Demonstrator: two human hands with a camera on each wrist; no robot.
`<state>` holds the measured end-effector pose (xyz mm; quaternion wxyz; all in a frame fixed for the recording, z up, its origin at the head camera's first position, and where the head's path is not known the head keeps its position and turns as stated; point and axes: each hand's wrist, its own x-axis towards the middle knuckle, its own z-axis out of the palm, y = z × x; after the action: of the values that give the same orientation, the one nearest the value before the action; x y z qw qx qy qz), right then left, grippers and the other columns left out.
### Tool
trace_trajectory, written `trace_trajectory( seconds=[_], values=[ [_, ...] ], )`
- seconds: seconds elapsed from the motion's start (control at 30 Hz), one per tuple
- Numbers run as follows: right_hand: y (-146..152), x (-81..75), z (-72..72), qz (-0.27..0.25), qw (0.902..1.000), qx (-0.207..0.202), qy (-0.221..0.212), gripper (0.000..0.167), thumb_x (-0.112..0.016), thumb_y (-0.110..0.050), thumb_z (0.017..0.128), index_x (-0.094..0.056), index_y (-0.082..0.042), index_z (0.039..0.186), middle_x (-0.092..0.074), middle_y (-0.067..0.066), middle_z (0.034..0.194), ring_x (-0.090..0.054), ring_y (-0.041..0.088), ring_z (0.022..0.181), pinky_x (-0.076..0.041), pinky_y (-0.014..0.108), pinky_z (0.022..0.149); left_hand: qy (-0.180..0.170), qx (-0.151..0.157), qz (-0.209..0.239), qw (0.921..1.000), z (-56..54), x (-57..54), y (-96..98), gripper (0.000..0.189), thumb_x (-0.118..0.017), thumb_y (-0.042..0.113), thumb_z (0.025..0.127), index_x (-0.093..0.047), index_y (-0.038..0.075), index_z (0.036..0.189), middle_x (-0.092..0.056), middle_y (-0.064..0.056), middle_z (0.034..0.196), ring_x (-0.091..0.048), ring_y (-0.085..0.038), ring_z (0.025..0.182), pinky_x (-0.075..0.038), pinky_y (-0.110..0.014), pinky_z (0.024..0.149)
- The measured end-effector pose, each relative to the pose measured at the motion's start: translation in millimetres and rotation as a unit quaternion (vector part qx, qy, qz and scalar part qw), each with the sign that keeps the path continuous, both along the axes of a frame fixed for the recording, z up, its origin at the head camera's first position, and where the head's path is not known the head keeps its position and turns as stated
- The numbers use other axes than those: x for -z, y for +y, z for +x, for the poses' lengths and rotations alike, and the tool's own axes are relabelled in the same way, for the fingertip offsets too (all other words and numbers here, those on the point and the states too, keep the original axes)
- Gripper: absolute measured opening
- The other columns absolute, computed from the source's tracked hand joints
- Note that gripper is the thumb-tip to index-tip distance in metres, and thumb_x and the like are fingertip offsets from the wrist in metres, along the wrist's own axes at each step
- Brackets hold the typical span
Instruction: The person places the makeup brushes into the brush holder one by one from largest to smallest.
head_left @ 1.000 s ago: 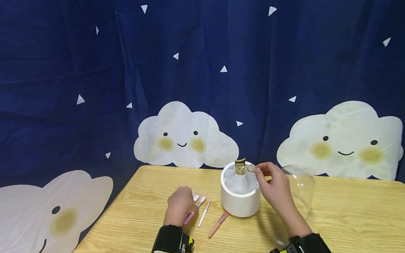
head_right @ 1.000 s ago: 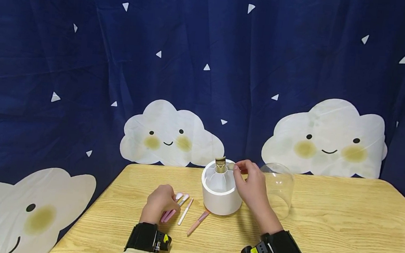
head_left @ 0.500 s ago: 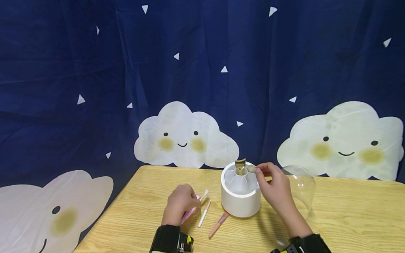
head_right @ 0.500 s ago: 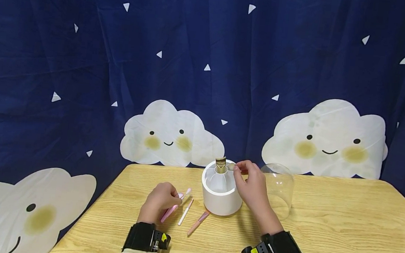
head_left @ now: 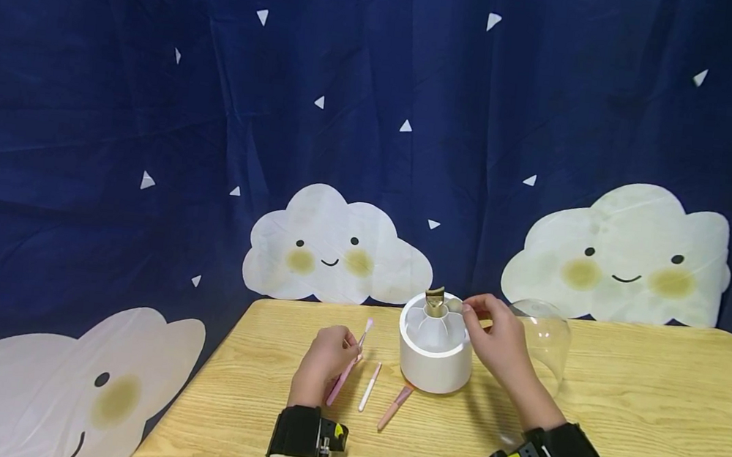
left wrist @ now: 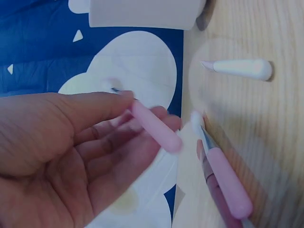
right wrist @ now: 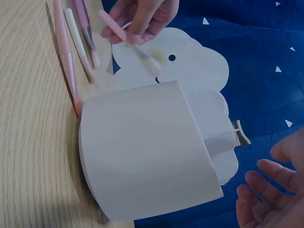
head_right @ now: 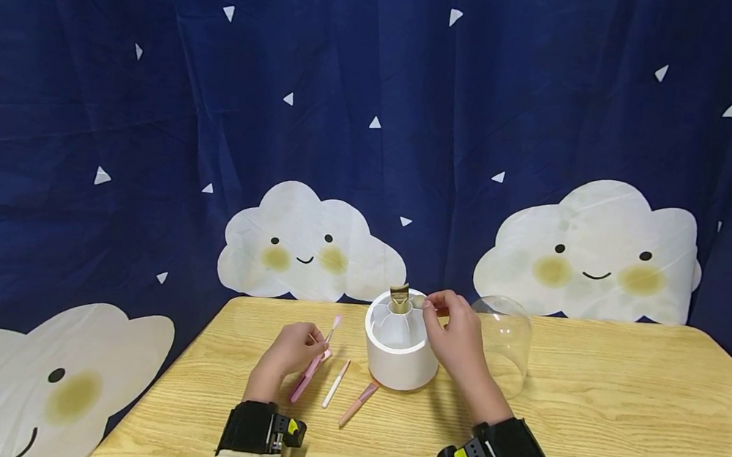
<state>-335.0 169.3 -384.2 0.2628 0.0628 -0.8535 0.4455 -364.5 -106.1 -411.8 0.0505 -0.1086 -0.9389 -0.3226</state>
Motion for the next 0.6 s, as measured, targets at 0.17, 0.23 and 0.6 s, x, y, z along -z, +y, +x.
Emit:
trace_trajectory(
  seconds=[0.17, 0.23, 0.6],
  values=[
    [1, 0.4, -0.7, 0.001, 1.0, 0.0, 0.004, 0.021, -0.057, -0.017, 0.103, -0.066, 0.001, 0.111, -0.066, 0.019, 0.108, -0.063, 0.033, 0.102, -0.053, 0.038, 0.077, -0.003, 0.019, 0.082, 0.9965, -5.0, 0.4, 0.8, 0.01, -0.063, 0.007, 0.099, -0.061, -0.002, 0.098, -0.068, -0.014, 0.078, -0.065, -0.02, 0.06, -0.043, -0.024, 0.049],
    [1, 0.8, -1.2, 0.002, 1.0, 0.002, 0.007, 0.021, -0.058, -0.016, 0.102, -0.066, 0.001, 0.11, -0.066, 0.019, 0.107, -0.063, 0.033, 0.101, -0.053, 0.038, 0.076, -0.01, 0.02, 0.112, 0.9935, -6.6, -0.4, 2.1, 0.009, -0.062, 0.006, 0.1, -0.06, -0.003, 0.102, -0.07, -0.016, 0.082, -0.07, -0.025, 0.064, -0.047, -0.025, 0.049],
    [1, 3.4, -4.3, 0.003, 0.9997, 0.002, 0.026, 0.019, -0.059, -0.014, 0.101, -0.067, 0.001, 0.107, -0.067, 0.018, 0.103, -0.065, 0.032, 0.097, -0.052, 0.035, 0.072, 0.022, 0.047, 0.146, 0.9879, -4.3, -12.8, 6.7, 0.016, -0.067, 0.002, 0.096, -0.06, -0.004, 0.11, -0.071, -0.012, 0.088, -0.071, -0.024, 0.078, -0.055, -0.03, 0.065]
  ],
)
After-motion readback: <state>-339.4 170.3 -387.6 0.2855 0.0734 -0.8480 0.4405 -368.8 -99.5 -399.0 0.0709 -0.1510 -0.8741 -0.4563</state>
